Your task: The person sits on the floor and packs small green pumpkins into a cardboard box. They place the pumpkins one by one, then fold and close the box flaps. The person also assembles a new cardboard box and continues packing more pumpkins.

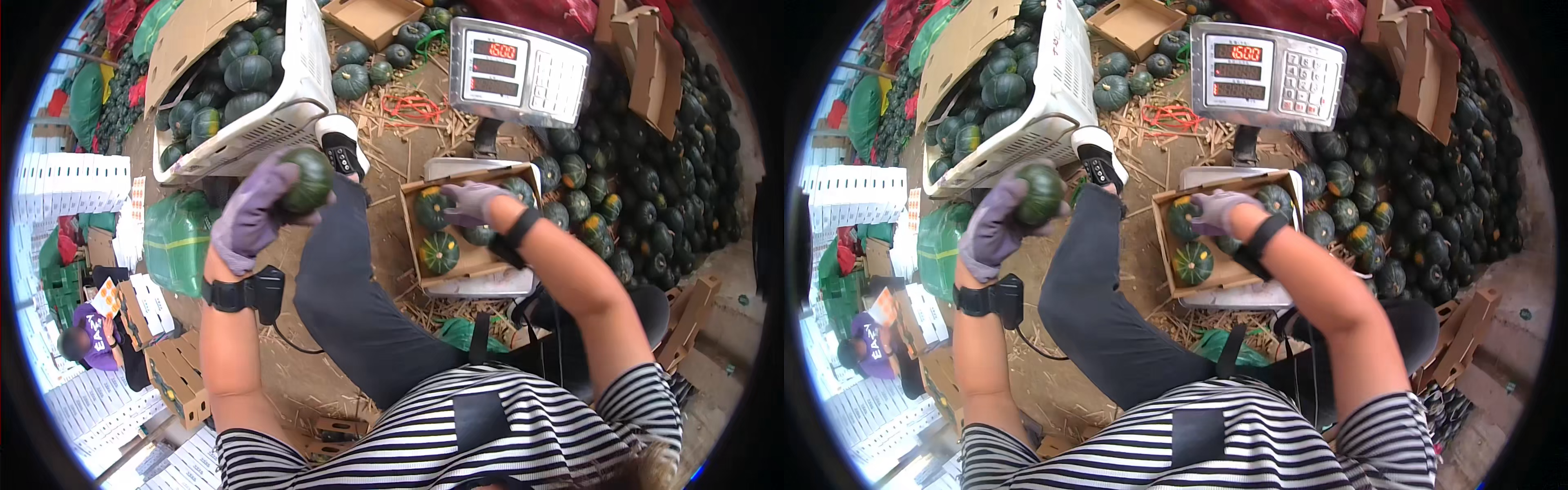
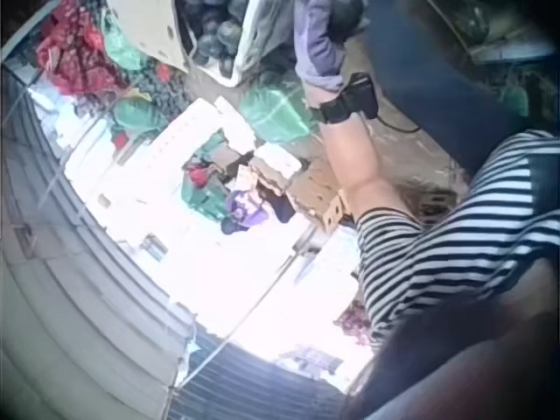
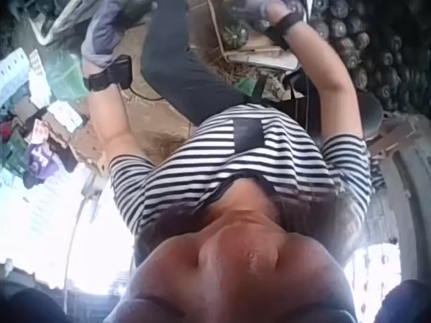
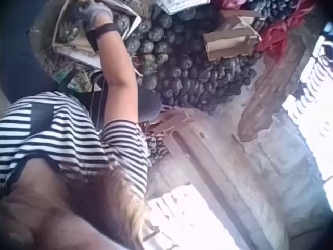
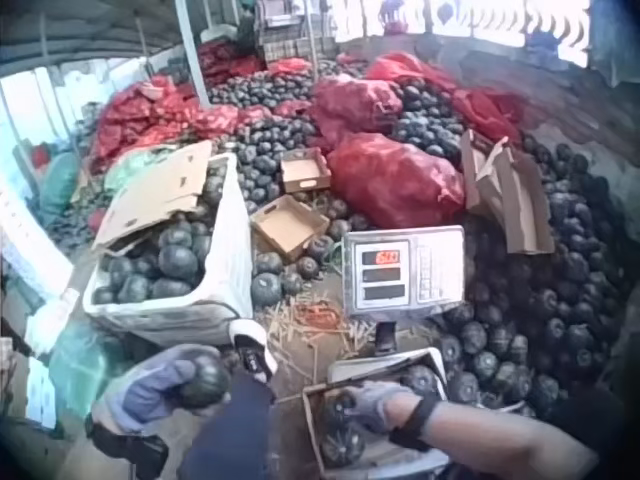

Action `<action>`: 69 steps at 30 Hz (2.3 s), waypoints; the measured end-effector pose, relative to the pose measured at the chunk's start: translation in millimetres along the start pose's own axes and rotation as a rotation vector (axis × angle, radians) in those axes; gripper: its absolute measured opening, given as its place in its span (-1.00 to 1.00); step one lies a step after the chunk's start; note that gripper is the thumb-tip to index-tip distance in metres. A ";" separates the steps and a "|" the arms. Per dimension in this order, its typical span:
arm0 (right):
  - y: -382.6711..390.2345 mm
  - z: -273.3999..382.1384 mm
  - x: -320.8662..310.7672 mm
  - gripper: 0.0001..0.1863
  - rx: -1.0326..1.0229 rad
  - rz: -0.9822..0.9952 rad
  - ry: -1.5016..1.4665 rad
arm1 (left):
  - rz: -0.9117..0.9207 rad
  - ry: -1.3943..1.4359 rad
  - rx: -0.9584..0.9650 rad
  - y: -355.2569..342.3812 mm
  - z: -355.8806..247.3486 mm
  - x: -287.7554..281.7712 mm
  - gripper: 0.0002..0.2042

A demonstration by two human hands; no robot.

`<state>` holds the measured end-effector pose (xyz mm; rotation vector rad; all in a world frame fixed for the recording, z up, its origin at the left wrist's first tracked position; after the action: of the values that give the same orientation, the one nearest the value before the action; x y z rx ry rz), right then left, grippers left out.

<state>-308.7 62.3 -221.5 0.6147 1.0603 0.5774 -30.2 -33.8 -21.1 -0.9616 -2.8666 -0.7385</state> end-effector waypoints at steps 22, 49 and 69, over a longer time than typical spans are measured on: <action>76.4 -14.2 84.9 0.00 0.057 -0.267 -0.406 | -0.627 -0.778 0.044 -27.6 263.8 134.2 -0.30; 86.6 -289.5 97.1 -0.09 0.787 -0.969 -0.264 | -0.790 -0.771 0.159 -19.6 289.8 128.5 -0.56; 333.7 -41.5 111.5 -0.16 -0.197 -0.917 -1.288 | 0.106 -0.090 0.107 17.7 179.3 299.6 -0.54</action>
<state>-350.6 379.5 -69.2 0.1670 -0.0288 -0.5161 -240.8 226.8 -120.6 -1.1498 -2.8683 -0.5416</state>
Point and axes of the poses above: each hand's wrist, its own y-axis away from the middle knuckle, its own x-axis out of the palm, z = x × y, the point moved 5 cm from there along -y, towards the middle knuckle, and after that the axes turned 2 degrees about -z, right-handed, at the moved point
